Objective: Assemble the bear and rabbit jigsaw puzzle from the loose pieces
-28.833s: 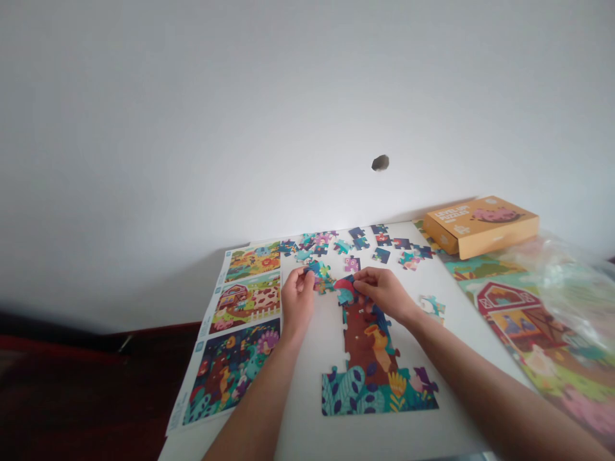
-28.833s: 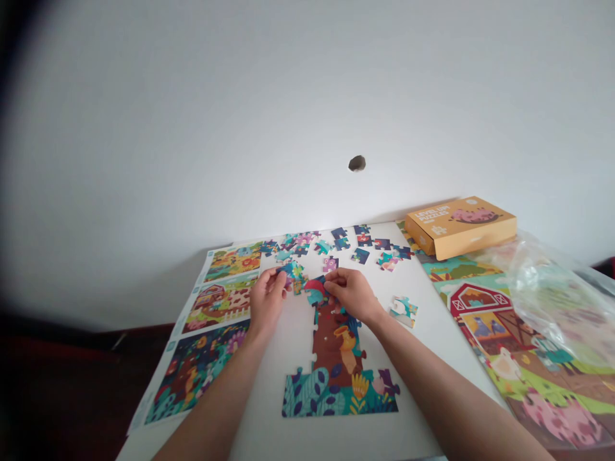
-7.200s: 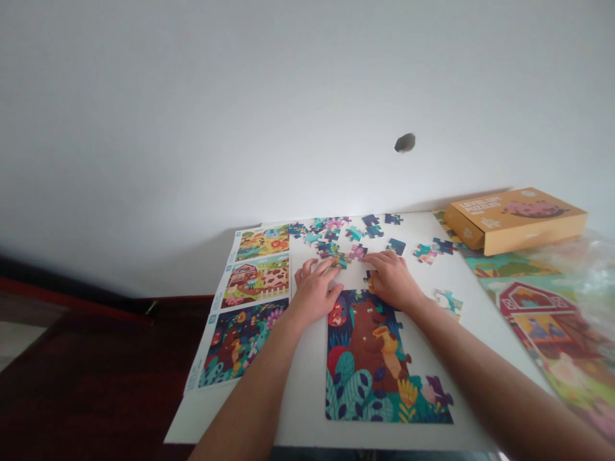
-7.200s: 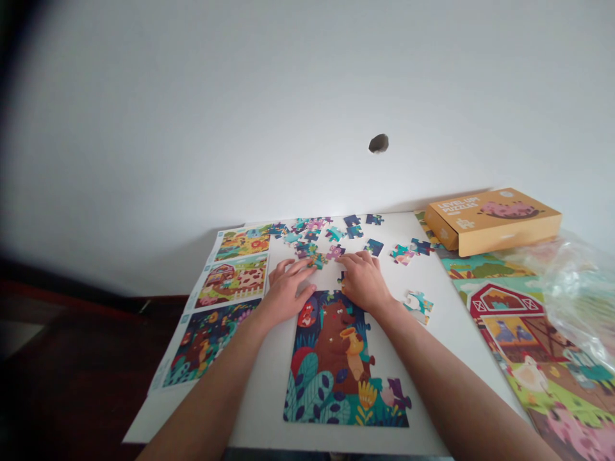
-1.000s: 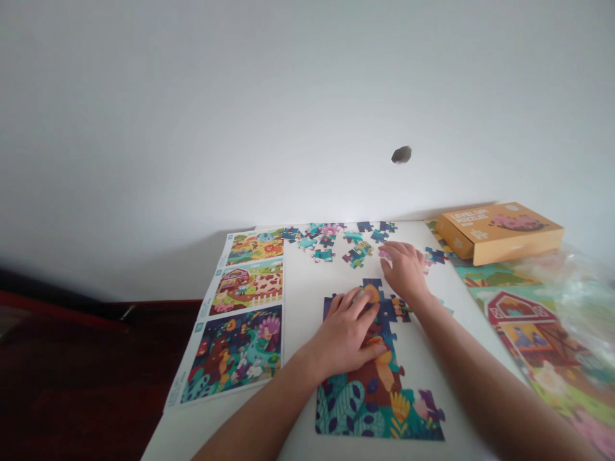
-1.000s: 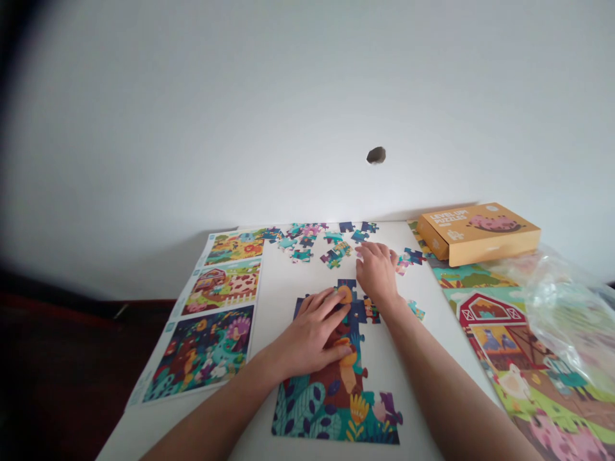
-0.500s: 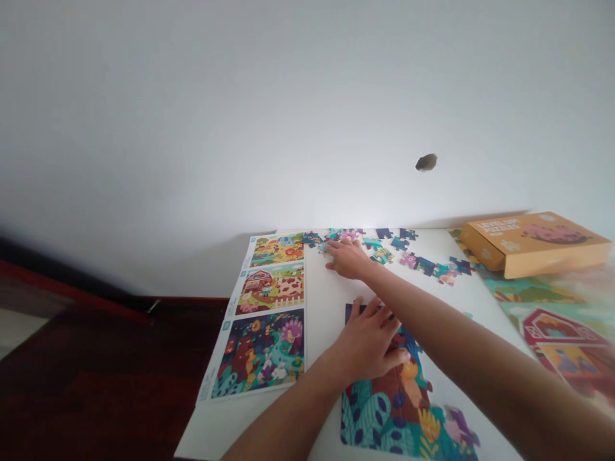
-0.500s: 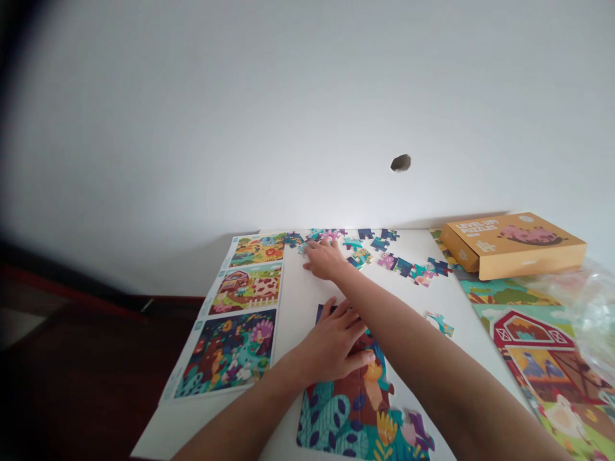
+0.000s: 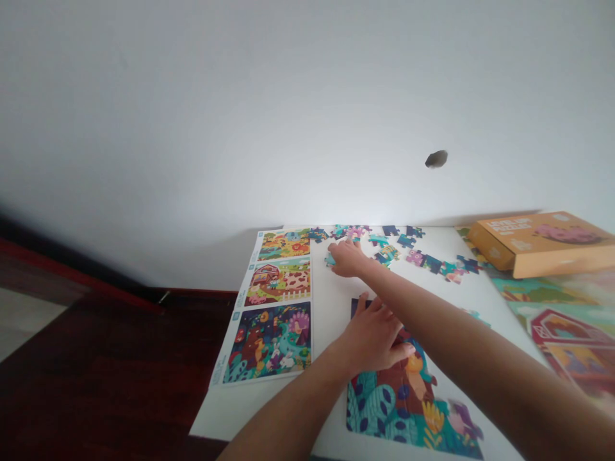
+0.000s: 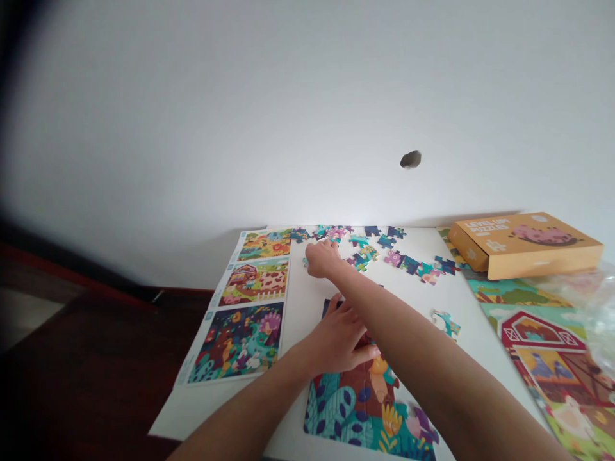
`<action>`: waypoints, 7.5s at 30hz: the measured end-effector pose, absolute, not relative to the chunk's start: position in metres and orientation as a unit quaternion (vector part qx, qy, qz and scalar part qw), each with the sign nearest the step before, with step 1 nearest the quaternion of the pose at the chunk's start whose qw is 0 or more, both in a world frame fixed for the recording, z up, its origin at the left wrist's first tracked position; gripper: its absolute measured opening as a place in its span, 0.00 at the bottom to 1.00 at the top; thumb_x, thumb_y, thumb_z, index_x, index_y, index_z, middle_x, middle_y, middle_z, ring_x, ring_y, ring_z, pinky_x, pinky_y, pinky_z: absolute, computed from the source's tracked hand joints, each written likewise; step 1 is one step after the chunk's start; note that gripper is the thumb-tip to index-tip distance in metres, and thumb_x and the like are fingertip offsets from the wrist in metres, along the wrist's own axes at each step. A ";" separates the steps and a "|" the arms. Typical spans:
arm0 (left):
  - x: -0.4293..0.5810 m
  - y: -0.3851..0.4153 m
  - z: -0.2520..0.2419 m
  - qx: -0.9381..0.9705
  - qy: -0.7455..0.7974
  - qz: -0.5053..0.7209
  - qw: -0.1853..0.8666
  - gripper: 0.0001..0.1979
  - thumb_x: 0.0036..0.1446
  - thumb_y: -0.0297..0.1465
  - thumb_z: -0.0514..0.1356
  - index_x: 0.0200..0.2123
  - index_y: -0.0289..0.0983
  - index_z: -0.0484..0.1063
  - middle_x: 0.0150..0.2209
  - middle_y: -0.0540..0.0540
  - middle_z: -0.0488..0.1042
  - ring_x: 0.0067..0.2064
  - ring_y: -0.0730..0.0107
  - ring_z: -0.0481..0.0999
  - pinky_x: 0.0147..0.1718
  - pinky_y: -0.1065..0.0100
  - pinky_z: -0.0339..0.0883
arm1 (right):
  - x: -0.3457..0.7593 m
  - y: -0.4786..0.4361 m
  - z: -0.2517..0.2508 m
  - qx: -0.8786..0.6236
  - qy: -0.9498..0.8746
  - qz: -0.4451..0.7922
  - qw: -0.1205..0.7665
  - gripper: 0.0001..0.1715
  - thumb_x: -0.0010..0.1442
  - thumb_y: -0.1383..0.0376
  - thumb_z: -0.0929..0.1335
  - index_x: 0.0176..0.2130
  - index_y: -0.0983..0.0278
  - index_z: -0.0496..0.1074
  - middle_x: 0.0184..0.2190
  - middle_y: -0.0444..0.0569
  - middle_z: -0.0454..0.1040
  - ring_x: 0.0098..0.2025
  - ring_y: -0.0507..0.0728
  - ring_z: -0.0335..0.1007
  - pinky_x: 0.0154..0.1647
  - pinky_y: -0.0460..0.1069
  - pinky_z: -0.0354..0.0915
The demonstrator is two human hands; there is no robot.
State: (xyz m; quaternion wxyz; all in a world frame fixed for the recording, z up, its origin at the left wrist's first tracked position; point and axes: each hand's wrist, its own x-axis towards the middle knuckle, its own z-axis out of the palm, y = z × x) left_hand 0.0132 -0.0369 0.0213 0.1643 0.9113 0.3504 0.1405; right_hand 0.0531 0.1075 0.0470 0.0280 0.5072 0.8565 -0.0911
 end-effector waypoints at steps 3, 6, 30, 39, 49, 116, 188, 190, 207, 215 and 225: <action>0.014 -0.037 0.023 0.909 0.353 0.143 0.168 0.27 0.62 0.44 0.57 0.62 0.44 0.61 0.65 0.43 0.63 0.67 0.52 0.56 0.64 0.46 0.48 | 0.049 0.104 0.052 0.499 0.859 -0.106 0.044 0.24 0.54 0.66 0.70 0.51 0.70 0.72 0.49 0.65 0.74 0.55 0.73 0.66 0.54 0.65 0.59; 0.014 -0.038 0.024 0.907 0.354 0.149 0.174 0.27 0.62 0.43 0.57 0.63 0.44 0.60 0.65 0.44 0.63 0.67 0.52 0.57 0.64 0.46 0.47 | 0.044 0.101 0.055 0.495 0.862 -0.111 0.026 0.25 0.52 0.67 0.72 0.50 0.66 0.74 0.51 0.63 0.74 0.56 0.72 0.65 0.54 0.64 0.60; 0.011 -0.030 0.015 0.919 0.350 0.100 0.150 0.27 0.65 0.43 0.55 0.64 0.43 0.62 0.69 0.44 0.56 0.71 0.50 0.50 0.65 0.43 0.48 | 0.256 -0.112 0.012 0.661 0.556 -0.393 -0.315 0.19 0.56 0.52 0.70 0.40 0.64 0.77 0.24 0.43 0.72 0.26 0.53 0.66 0.28 0.47 0.60; 0.011 -0.028 0.013 0.920 0.350 0.096 0.146 0.27 0.66 0.44 0.54 0.65 0.43 0.61 0.70 0.44 0.55 0.71 0.48 0.49 0.65 0.42 0.48 | 0.255 -0.120 0.010 0.659 0.501 -0.436 -0.352 0.19 0.56 0.50 0.71 0.36 0.64 0.75 0.23 0.44 0.74 0.23 0.52 0.67 0.24 0.46 0.61; 0.010 -0.029 0.012 0.920 0.346 0.109 0.146 0.27 0.65 0.44 0.55 0.65 0.44 0.61 0.69 0.45 0.56 0.71 0.49 0.50 0.65 0.44 0.48 | 0.258 -0.124 0.016 0.652 0.493 -0.471 -0.331 0.20 0.56 0.50 0.70 0.39 0.64 0.74 0.21 0.42 0.70 0.19 0.51 0.63 0.19 0.46 0.58; -0.015 0.007 0.007 0.798 0.584 0.142 0.051 0.23 0.65 0.36 0.54 0.63 0.41 0.63 0.67 0.42 0.61 0.69 0.44 0.52 0.60 0.40 0.54 | 0.287 -0.089 -0.002 0.668 0.641 -0.221 -0.307 0.18 0.64 0.51 0.65 0.38 0.61 0.75 0.25 0.44 0.73 0.24 0.53 0.64 0.27 0.47 0.61; 0.014 -0.027 0.021 0.913 0.250 0.187 0.261 0.14 0.64 0.25 0.54 0.45 0.42 0.77 0.52 0.44 0.70 0.57 0.60 0.67 0.60 0.57 0.63 | 0.235 -0.114 0.010 0.607 0.710 -0.206 -0.292 0.15 0.67 0.57 0.64 0.35 0.58 0.77 0.31 0.49 0.76 0.37 0.58 0.72 0.39 0.51 0.66; 0.014 -0.028 0.023 0.912 0.252 0.184 0.265 0.12 0.63 0.27 0.58 0.47 0.42 0.76 0.52 0.43 0.70 0.57 0.59 0.67 0.61 0.57 0.61 | 0.234 -0.114 0.010 0.605 0.713 -0.202 -0.290 0.12 0.66 0.59 0.65 0.35 0.59 0.76 0.32 0.49 0.75 0.37 0.57 0.72 0.39 0.50 0.66; 0.019 -0.032 0.015 0.929 0.204 0.200 0.234 0.07 0.63 0.30 0.62 0.40 0.44 0.80 0.51 0.45 0.73 0.58 0.58 0.66 0.59 0.54 0.58 | 0.234 -0.122 0.016 0.577 0.725 -0.229 -0.300 0.10 0.61 0.62 0.71 0.45 0.56 0.76 0.41 0.48 0.72 0.42 0.56 0.72 0.44 0.51 0.69; 0.022 -0.038 0.019 0.935 0.163 0.218 0.226 0.10 0.63 0.26 0.59 0.37 0.43 0.81 0.50 0.45 0.74 0.57 0.57 0.66 0.56 0.54 0.60 | 0.300 -0.137 0.047 0.601 0.670 -0.229 -0.371 0.10 0.67 0.63 0.65 0.44 0.59 0.76 0.42 0.50 0.74 0.33 0.52 0.69 0.27 0.47 0.63; 0.026 -0.043 0.024 0.941 0.094 0.189 0.265 0.08 0.61 0.26 0.60 0.35 0.40 0.80 0.44 0.46 0.79 0.50 0.61 0.72 0.54 0.56 0.62 | 0.324 -0.151 0.052 0.614 0.694 -0.206 -0.314 0.10 0.67 0.65 0.64 0.44 0.59 0.75 0.43 0.51 0.75 0.38 0.54 0.72 0.31 0.47 0.65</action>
